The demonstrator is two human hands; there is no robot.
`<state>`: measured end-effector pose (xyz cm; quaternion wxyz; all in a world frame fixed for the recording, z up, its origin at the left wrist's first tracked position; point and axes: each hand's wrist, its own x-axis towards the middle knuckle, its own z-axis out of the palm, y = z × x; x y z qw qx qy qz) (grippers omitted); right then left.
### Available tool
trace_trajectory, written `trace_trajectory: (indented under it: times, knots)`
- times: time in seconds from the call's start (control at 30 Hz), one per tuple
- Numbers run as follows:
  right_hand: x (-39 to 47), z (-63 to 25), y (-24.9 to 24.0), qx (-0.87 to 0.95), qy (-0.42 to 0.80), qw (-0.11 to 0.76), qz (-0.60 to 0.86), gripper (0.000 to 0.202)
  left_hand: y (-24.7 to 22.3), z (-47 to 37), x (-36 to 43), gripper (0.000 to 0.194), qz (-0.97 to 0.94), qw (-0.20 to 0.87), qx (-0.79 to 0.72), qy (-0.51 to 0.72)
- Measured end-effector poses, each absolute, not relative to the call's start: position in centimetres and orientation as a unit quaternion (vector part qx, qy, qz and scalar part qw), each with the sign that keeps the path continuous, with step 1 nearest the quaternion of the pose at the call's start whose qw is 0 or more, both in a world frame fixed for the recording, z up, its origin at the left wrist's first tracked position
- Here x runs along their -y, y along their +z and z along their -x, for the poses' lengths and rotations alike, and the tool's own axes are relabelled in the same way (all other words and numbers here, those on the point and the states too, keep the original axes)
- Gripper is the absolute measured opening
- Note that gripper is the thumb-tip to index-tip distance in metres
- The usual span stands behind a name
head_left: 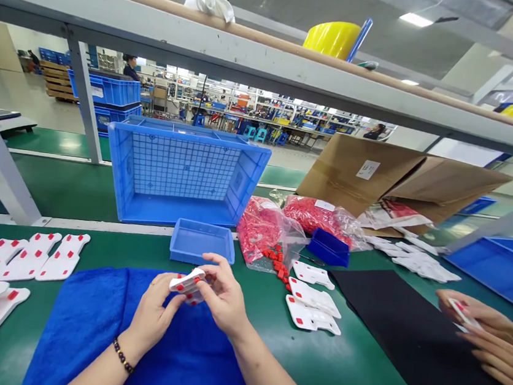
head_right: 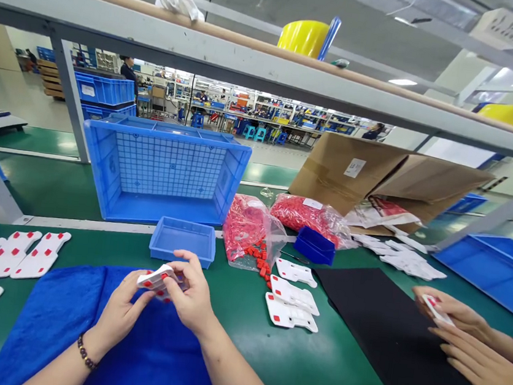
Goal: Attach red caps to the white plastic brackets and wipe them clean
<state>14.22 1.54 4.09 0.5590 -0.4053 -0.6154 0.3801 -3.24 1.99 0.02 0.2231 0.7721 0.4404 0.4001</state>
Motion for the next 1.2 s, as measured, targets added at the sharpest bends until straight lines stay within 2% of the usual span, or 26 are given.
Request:
trace_trajectory:
  times: [0.1,0.23,0.3,0.43,0.53,0.67,0.73,0.8,0.93,1.2]
  knots:
    - [-0.7,-15.4,3.2,0.724,0.234,0.48,0.436,0.02,-0.3,3.7,-2.9,0.04,-0.758,0.203,-0.501,0.366]
    - [0.6,-15.8,0.1,0.82,0.147,0.343,0.434,0.02,-0.3,3.9,-3.4,0.035,-0.739,0.222,-0.54,0.335]
    - [1.3,-16.0,-0.5,0.848,0.149,0.291,0.418,0.024,-0.1,3.8,-3.2,0.036,-0.754,0.239,-0.529,0.308]
    - [1.4,-17.4,0.8,0.844,0.187,0.238,0.443,0.051,0.3,3.6,-2.5,0.047,-0.798,0.259,-0.495,0.225]
    - [0.3,-18.2,2.3,0.847,0.202,0.142,0.47,0.054,0.4,3.7,-2.1,0.059,-0.827,0.267,-0.469,0.157]
    - [-1.1,-17.4,2.8,0.868,0.19,0.026,0.458,0.07,0.4,3.7,-1.8,0.075,-0.85,0.253,-0.448,0.113]
    - [-1.4,-16.5,2.7,0.872,0.168,-0.02,0.459,0.066,0.6,3.5,-1.7,0.075,-0.858,0.239,-0.442,0.108]
    - [-1.7,-15.6,2.7,0.872,0.145,-0.061,0.463,0.058,0.8,3.3,-1.6,0.067,-0.866,0.229,-0.432,0.103]
    - [-2.1,-15.1,3.1,0.875,0.136,-0.097,0.455,0.052,0.6,3.0,-1.6,0.056,-0.87,0.215,-0.434,0.093]
    - [-2.4,-15.1,2.9,0.878,0.129,-0.092,0.452,0.05,-0.2,2.5,-1.2,0.057,-0.849,0.216,-0.472,0.096]
